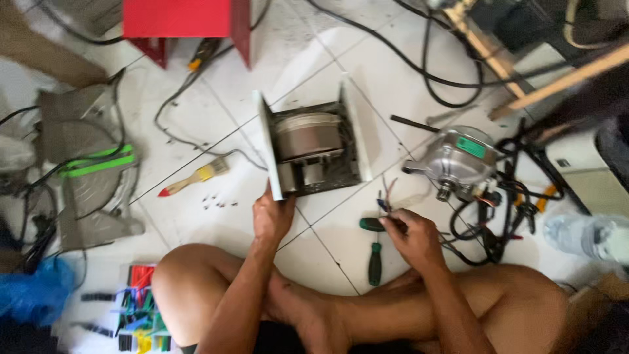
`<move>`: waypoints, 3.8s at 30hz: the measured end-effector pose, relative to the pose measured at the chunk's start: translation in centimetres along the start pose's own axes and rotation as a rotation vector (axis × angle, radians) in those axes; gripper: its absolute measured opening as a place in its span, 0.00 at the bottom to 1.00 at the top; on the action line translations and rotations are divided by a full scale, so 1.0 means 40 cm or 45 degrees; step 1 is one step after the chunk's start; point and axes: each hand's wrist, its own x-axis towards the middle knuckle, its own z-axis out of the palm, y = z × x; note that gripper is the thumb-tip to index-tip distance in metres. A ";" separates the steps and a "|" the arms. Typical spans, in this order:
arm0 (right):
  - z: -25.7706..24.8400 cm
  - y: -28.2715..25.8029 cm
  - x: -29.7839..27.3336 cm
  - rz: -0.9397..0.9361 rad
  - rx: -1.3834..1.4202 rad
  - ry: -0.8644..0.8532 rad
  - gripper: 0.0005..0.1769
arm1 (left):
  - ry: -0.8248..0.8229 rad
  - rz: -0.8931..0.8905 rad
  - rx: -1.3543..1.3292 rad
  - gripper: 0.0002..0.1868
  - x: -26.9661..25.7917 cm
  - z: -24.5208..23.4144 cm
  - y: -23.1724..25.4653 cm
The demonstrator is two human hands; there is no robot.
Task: The person sits on the floor and uses a brush to clean the interior of a white electrical box containing a motor or transformer. They remove a red metal cover, brush the internal components, and then reposition the cover.
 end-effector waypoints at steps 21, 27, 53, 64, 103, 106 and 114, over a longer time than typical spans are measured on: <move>-0.009 -0.029 -0.001 0.266 0.221 0.047 0.15 | -0.101 -0.248 0.817 0.33 0.351 -0.245 -0.422; -0.011 -0.029 -0.006 0.112 0.197 0.089 0.13 | 0.170 -0.146 0.736 0.10 0.294 -0.282 -0.365; -0.015 -0.383 0.107 -0.889 -0.139 0.312 0.07 | -0.405 0.189 -1.096 0.24 -0.275 -0.361 0.343; 0.042 -0.298 0.124 -0.849 -0.111 0.382 0.13 | -0.466 0.024 -1.257 0.28 -0.243 -0.372 0.308; -0.014 -0.522 0.473 -0.738 0.000 0.389 0.10 | 0.125 -0.054 -0.807 0.31 -0.111 -0.207 0.190; -0.014 -0.548 0.483 -0.727 0.052 0.147 0.16 | 0.111 -0.074 -0.806 0.31 -0.110 -0.212 0.198; -0.081 -0.557 0.500 -0.804 -0.201 0.052 0.15 | 0.079 -0.144 -0.886 0.39 -0.090 -0.268 0.226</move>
